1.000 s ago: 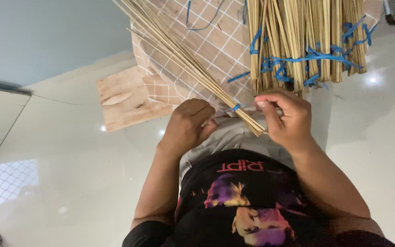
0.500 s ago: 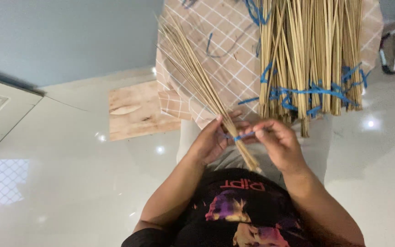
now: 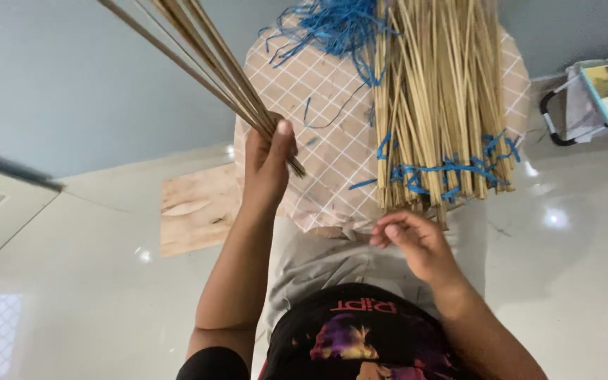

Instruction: Bundle wooden sticks together and tie them with blue plastic twine.

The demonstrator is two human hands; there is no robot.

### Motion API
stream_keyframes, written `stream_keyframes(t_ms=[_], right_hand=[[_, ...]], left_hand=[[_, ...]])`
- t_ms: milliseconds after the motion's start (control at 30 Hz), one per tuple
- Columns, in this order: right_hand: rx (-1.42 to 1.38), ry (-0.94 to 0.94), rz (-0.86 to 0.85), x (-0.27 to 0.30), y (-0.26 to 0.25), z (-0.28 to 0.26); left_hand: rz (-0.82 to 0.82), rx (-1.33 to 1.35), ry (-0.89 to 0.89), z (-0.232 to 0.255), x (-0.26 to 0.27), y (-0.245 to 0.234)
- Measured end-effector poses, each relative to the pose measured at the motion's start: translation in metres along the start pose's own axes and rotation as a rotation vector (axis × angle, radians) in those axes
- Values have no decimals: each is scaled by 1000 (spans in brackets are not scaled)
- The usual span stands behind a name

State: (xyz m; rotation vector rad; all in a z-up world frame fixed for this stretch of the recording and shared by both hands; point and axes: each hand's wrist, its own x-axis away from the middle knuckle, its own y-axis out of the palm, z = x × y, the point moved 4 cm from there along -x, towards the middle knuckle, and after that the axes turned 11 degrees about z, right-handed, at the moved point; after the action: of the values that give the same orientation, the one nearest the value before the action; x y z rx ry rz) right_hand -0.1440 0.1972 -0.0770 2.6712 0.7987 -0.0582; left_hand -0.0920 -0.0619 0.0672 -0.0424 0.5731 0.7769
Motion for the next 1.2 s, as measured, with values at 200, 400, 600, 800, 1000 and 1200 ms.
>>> stream_keyframes(t_ms=[200,400,600,800,1000,1200], right_hand=[[21,-20,-38,1,2,11],[15,-14,-81,0,6,-2],[73,-21,-46,-1,10,-10],[879,-720,2,1,33,-73],[907,-526,-67,12,31,-51],[686,-425,232,4,-61,-24]], left_hand=[[29,-258,-45,-74,10,25],[116,-157,83,-89,14,19],[99,6,4,-118,27,12],[-27,357,-358,-51,76,47],[9,425,-482,-45,106,75],[-445,187,-221,-50,84,60]])
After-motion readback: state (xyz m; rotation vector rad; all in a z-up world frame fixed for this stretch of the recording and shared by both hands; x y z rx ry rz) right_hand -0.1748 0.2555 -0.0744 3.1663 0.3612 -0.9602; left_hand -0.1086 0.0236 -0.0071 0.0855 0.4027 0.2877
